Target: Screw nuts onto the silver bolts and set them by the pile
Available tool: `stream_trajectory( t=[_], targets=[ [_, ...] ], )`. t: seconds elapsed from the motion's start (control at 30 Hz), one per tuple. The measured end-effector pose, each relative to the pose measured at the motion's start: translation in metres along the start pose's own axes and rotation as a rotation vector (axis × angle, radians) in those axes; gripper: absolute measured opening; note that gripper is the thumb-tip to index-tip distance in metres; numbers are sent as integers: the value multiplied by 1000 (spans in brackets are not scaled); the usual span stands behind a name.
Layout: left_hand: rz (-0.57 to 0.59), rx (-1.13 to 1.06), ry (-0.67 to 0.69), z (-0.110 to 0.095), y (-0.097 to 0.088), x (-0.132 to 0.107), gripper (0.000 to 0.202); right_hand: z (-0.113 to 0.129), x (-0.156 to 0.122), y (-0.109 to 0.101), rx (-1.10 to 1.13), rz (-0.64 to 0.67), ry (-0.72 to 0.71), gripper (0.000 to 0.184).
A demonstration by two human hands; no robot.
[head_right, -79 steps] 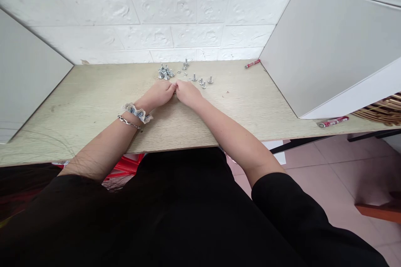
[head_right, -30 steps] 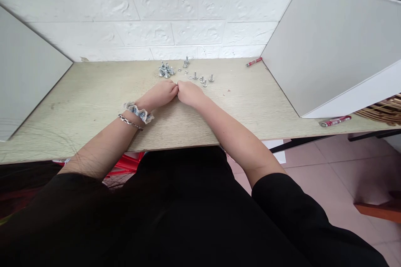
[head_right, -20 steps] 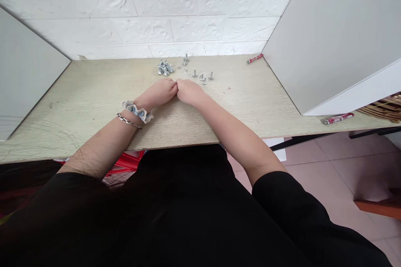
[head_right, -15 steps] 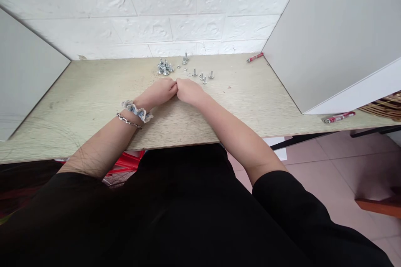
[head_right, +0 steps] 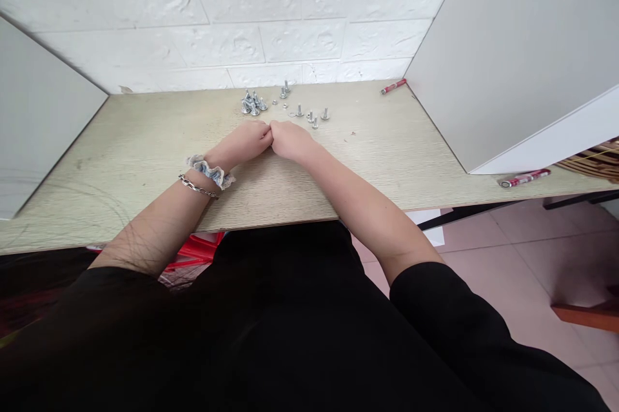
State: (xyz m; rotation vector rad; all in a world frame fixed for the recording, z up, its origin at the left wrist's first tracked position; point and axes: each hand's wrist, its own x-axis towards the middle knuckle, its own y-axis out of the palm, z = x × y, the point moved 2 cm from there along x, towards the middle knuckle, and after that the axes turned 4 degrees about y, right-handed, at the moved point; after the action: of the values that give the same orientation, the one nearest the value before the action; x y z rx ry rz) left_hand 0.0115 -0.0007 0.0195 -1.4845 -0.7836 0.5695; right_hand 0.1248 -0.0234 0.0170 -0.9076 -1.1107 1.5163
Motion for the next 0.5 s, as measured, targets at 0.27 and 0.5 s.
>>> stream_trajectory(
  t=[0.27, 0.5],
  targets=[
    [17, -1, 4, 1, 2, 2, 40, 2, -2, -1, -23, 1, 10, 30],
    [34, 38, 32, 0, 2, 1, 37, 3, -3, -2, -47, 4, 8, 30]
  ],
)
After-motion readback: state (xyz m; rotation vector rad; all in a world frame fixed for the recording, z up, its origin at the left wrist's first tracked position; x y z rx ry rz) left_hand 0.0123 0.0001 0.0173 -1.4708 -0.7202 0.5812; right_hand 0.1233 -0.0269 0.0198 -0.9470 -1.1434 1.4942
